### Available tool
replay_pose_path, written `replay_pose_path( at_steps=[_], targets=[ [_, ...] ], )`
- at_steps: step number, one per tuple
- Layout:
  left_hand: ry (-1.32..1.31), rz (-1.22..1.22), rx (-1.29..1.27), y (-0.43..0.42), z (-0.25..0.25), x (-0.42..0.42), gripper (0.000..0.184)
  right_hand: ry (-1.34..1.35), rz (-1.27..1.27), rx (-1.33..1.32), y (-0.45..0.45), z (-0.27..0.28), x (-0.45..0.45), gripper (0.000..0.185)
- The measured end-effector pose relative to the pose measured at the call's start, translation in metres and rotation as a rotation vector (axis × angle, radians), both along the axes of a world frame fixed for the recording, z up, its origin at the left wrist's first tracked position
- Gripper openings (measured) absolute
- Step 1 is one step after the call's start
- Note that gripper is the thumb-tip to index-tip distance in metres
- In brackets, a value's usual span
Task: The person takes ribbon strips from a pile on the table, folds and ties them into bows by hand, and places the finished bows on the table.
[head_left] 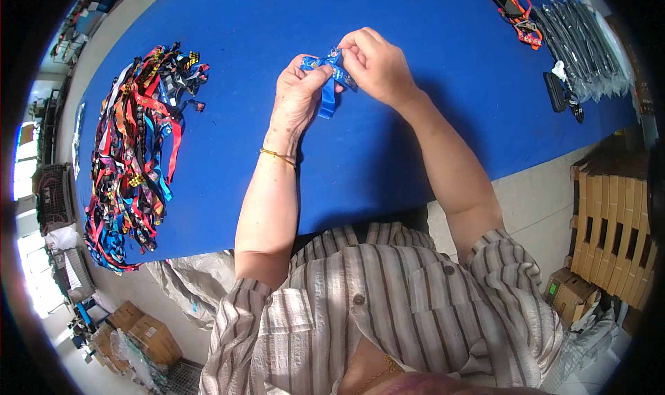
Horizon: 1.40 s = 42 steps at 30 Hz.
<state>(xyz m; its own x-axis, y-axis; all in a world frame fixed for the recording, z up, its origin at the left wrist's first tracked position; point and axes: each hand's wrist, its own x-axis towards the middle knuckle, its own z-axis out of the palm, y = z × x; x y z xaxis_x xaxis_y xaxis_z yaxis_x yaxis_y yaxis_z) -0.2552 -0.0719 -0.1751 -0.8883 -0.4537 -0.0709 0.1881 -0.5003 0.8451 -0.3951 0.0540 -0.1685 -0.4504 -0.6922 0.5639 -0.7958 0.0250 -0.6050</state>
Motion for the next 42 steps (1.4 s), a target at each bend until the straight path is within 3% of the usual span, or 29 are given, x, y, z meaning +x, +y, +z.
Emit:
replay_pose_path(
  at_steps=[5, 11, 17, 20, 23, 29, 37, 42],
  targets=[
    [-0.019, 0.003, -0.024, -0.001, 0.0, 0.001, 0.012, -0.528, 0.287, -0.097, -0.006, -0.009, -0.01, 0.014],
    [-0.013, 0.0, -0.023, 0.002, 0.0, 0.001, 0.011, -0.764, 0.357, 0.016, -0.002, 0.004, 0.006, 0.012],
    [0.036, 0.039, 0.096, -0.001, -0.002, 0.001, 0.011, -0.598, 0.284, -0.01, -0.005, -0.008, -0.004, 0.013],
    [0.011, 0.041, 0.006, -0.002, -0.004, -0.001, 0.009, -0.797, 0.361, -0.085, -0.006, -0.007, 0.0, 0.012],
    [0.019, 0.079, -0.038, 0.004, -0.001, -0.002, 0.008, -0.771, 0.267, 0.033, -0.002, 0.0, -0.004, 0.013],
    [0.103, 0.121, -0.052, 0.001, -0.005, -0.005, 0.008, -0.868, 0.3, -0.159, -0.009, -0.006, 0.001, 0.015],
    [0.107, 0.151, -0.005, -0.001, 0.001, -0.003, 0.015, -0.895, 0.309, -0.059, -0.006, -0.004, -0.004, 0.016],
    [0.053, 0.094, -0.128, -0.001, -0.003, -0.004, 0.016, -0.959, 0.389, -0.092, -0.009, -0.008, -0.001, 0.02]
  ],
)
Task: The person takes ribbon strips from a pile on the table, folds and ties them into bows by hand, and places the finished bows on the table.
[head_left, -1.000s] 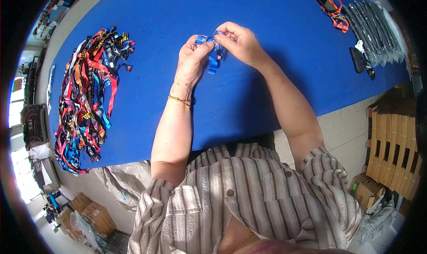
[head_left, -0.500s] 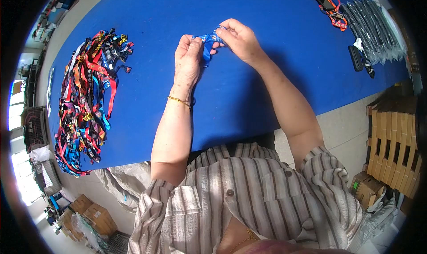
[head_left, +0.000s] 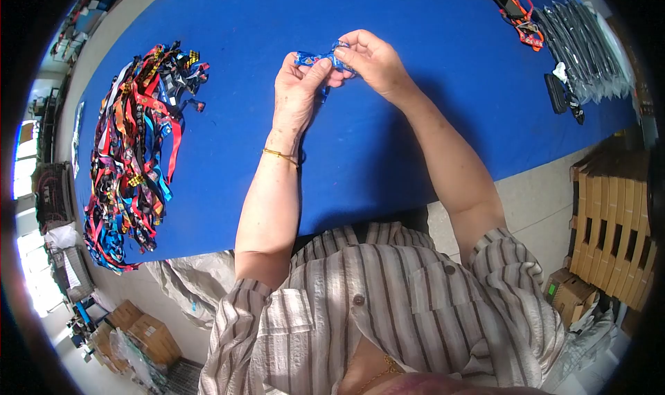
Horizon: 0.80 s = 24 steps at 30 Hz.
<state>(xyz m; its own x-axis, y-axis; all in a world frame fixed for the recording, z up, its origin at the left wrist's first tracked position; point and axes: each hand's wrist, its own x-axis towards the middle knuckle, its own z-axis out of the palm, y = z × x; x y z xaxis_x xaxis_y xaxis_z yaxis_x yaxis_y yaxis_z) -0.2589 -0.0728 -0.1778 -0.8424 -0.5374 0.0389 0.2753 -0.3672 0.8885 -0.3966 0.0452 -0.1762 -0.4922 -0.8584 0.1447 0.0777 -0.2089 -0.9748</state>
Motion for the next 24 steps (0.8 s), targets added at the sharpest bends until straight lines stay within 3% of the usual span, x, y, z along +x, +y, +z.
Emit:
replay_pose_path(
  at_steps=[11, 24],
  targets=[
    [0.075, 0.082, 0.143, -0.005, -0.009, 0.001, 0.014, 0.063, 0.112, 0.119, 0.008, 0.01, -0.003, 0.034],
    [-0.022, 0.046, 0.042, -0.004, -0.009, -0.001, 0.017, 0.086, 0.073, 0.062, 0.004, -0.006, -0.006, 0.015]
  ],
)
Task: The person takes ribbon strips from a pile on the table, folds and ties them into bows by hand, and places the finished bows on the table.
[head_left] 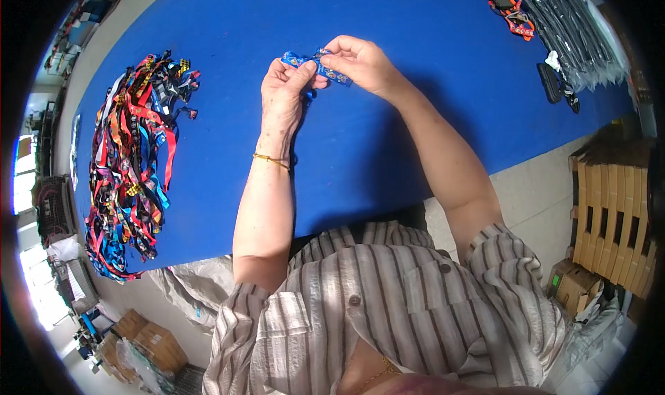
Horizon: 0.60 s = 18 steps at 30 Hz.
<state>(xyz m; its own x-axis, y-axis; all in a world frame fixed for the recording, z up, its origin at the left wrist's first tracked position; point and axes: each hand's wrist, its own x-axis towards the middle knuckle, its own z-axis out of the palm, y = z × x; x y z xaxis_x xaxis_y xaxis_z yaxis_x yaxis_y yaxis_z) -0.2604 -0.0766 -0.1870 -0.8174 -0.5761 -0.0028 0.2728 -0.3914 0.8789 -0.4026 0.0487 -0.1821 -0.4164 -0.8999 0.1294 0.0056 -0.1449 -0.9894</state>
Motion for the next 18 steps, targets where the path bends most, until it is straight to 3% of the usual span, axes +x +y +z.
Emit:
replay_pose_path(
  at_steps=[8, 11, 18],
  targets=[
    [-0.037, -0.013, -0.026, -0.001, 0.0, 0.001, 0.018, -0.091, 0.033, -0.02, 0.0, 0.001, -0.002, 0.014],
    [-0.028, -0.008, -0.009, 0.001, 0.001, 0.0, 0.017, 0.018, -0.06, 0.008, -0.002, -0.003, -0.002, 0.016],
    [-0.005, -0.012, 0.024, -0.002, 0.0, 0.003, 0.016, 0.039, -0.023, 0.058, 0.007, 0.009, -0.012, 0.019]
  ],
)
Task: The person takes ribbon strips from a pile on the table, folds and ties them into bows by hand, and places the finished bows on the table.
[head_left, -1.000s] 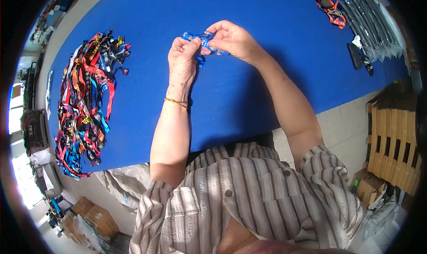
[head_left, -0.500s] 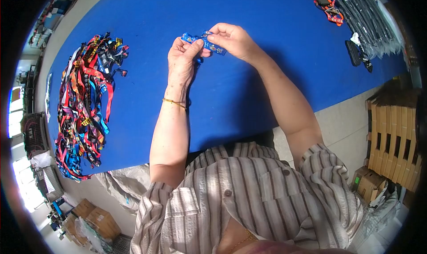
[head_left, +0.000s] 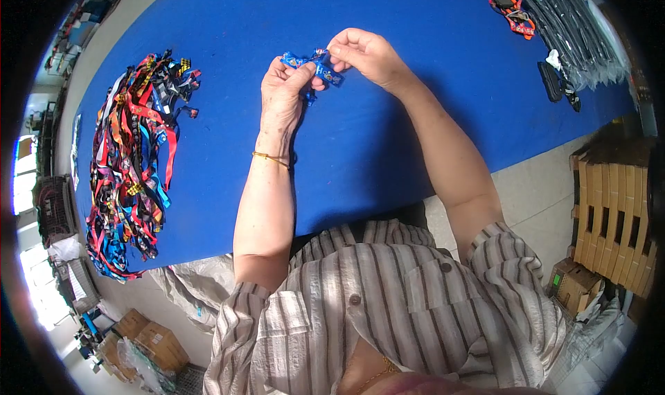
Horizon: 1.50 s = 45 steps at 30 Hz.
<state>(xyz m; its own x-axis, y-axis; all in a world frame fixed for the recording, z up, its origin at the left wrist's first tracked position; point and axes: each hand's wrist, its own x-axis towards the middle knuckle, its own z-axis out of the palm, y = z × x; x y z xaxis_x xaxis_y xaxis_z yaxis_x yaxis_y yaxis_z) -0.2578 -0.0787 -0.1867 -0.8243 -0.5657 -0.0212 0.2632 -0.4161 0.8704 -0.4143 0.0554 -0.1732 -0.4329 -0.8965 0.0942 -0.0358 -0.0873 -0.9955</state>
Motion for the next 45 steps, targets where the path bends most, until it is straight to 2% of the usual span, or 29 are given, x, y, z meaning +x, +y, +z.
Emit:
replay_pose_path(
  at_steps=[7, 13, 16, 20, 26, 31, 37, 41, 44, 45],
  targets=[
    [-0.019, -0.024, -0.032, 0.002, 0.001, -0.001, 0.017, 0.008, 0.04, -0.067, -0.003, -0.004, 0.006, 0.015],
    [-0.016, -0.05, -0.064, 0.002, 0.0, 0.0, 0.009, 0.013, -0.009, -0.069, -0.005, -0.007, 0.01, 0.013],
    [-0.028, -0.055, -0.06, 0.002, 0.001, -0.001, 0.018, 0.05, -0.039, -0.027, -0.003, -0.003, 0.01, 0.013],
    [-0.015, -0.055, -0.047, 0.004, 0.003, -0.001, 0.018, 0.069, -0.06, 0.035, -0.002, -0.001, 0.009, 0.013],
    [-0.045, -0.035, -0.026, 0.005, 0.006, -0.001, 0.018, 0.012, 0.035, -0.157, 0.0, -0.003, 0.003, 0.017],
    [-0.045, -0.051, -0.095, 0.005, 0.003, -0.001, 0.015, 0.046, 0.033, -0.119, -0.004, -0.005, 0.013, 0.018],
    [0.051, -0.071, 0.075, 0.009, 0.011, 0.001, 0.006, -0.077, 0.039, -0.115, -0.005, -0.001, 0.015, 0.011],
    [0.03, -0.051, -0.027, 0.009, 0.005, 0.0, 0.004, 0.03, -0.064, -0.027, -0.005, 0.002, 0.016, 0.009],
    [0.007, 0.007, -0.096, 0.011, 0.003, -0.001, 0.004, -0.173, -0.032, -0.183, -0.013, -0.006, 0.019, 0.013],
    [-0.027, 0.047, -0.128, 0.011, 0.002, -0.001, 0.004, -0.132, -0.084, -0.099, -0.011, -0.007, 0.018, 0.014]
  ],
)
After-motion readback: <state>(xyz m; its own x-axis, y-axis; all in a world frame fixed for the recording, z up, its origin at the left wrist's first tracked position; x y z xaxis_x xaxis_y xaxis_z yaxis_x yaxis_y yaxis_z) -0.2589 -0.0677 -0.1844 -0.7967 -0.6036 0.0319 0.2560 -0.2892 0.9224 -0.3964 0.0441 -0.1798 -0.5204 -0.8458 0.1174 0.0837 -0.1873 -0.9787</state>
